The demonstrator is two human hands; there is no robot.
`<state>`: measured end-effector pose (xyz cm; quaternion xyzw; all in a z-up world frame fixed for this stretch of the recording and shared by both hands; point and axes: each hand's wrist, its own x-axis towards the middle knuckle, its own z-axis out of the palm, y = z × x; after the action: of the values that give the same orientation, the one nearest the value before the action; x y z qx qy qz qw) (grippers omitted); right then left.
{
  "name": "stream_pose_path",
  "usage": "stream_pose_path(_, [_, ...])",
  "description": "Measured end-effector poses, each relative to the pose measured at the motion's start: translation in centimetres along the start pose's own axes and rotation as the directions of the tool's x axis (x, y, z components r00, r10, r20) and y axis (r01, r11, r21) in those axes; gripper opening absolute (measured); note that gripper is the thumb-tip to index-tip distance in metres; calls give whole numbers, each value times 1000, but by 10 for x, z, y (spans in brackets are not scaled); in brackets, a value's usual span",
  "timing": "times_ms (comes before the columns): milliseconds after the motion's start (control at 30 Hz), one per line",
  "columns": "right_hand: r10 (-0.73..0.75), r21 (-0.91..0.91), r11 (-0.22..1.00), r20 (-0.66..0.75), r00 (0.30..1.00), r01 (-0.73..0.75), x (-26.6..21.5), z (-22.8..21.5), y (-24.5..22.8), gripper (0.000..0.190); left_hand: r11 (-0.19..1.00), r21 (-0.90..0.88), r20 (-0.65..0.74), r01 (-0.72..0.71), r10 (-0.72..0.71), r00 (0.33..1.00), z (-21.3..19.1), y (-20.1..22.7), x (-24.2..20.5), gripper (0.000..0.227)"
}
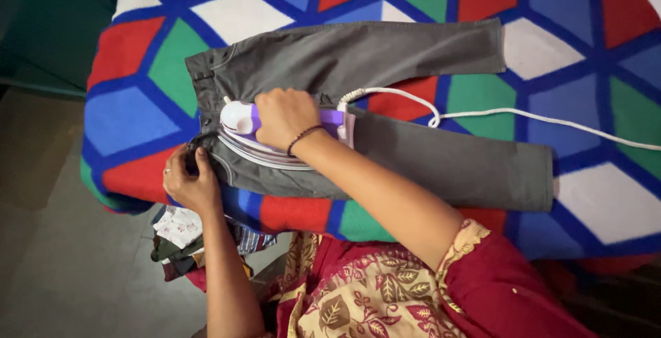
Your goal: The person irons a pair of gray pants by moving an iron across the fabric and then folding the legs together to iron the other side.
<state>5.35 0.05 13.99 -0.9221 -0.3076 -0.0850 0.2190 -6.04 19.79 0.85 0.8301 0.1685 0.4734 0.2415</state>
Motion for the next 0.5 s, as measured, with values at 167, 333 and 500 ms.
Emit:
stream_pose_path(167, [28,-19,1000,197,980,-25,6,-9,0,18,996,86,8,0,-1,1000,4,-7,-2,22])
stream_pose_path(333, [-27,-9,999,334,942,32,-11,-30,10,19,997,74,3,8,-8,1000,10,-17,-4,24])
stream_pose_path(500, [-70,-21,996,392,917,85,-62,-58,17,18,998,40,18,56,-57,998,9,-18,-5,23])
